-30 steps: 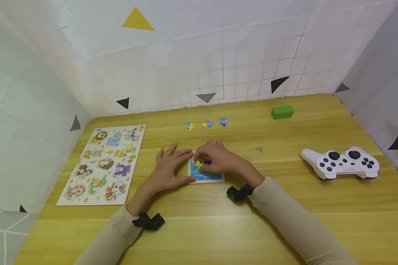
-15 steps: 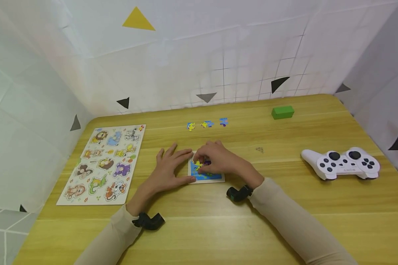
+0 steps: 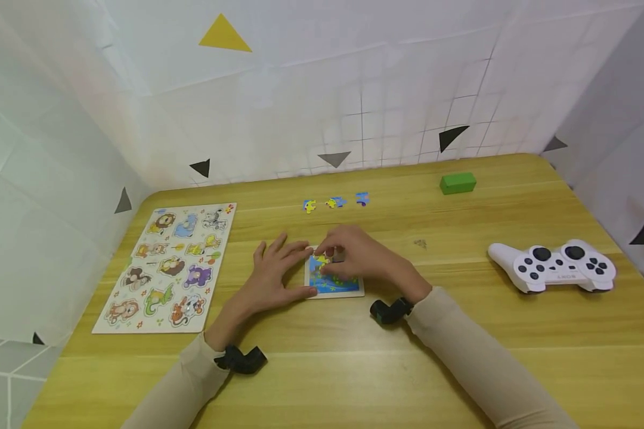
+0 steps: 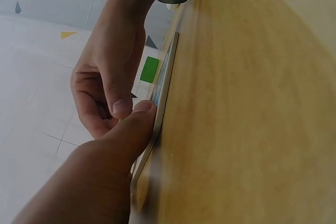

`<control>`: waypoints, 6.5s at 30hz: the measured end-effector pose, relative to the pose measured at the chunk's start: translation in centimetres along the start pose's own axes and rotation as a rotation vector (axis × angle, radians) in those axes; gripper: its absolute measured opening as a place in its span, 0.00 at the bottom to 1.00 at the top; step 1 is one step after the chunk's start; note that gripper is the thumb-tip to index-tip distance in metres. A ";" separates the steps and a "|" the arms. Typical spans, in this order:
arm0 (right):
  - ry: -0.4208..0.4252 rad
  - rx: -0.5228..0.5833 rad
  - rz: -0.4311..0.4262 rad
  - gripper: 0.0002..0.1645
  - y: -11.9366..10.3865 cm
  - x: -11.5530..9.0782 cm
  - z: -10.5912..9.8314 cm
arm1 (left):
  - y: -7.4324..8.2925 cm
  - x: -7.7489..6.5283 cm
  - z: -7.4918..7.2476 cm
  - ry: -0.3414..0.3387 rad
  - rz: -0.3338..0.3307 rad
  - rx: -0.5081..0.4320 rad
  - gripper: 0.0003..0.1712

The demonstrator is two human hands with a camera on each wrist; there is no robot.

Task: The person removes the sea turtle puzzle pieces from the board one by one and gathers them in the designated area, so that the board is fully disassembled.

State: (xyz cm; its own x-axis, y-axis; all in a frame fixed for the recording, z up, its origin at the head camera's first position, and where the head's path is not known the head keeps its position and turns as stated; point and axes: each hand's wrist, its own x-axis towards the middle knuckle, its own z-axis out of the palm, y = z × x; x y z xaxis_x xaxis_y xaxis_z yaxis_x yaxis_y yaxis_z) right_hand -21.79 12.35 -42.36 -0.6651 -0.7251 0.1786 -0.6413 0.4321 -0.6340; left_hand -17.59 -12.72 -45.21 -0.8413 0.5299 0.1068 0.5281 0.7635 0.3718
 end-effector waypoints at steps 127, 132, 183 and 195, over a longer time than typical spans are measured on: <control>-0.191 -0.057 -0.030 0.23 0.8 -1.3 -1.4 | -0.1 0.1 0.0 0.008 0.002 -0.008 0.46; -0.190 -0.057 -0.021 0.23 0.8 -1.4 -1.3 | -0.1 0.1 0.1 0.008 0.006 -0.011 0.46; -0.208 0.030 0.040 0.21 0.0 -1.3 -1.3 | -0.1 0.1 0.2 0.009 0.000 -0.008 0.46; -0.196 -0.064 0.063 0.21 -0.2 -1.2 -1.5 | -0.2 0.1 0.3 0.010 0.000 -0.002 0.46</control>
State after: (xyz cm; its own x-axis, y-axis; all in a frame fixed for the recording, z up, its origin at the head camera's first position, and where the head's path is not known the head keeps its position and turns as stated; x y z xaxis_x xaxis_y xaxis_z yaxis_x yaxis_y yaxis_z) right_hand -21.44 13.97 -41.31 -0.6216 -0.7832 -0.0139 -0.6276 0.5086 -0.5894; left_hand -17.71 -12.69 -45.54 -0.8423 0.5265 0.1158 0.5281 0.7628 0.3732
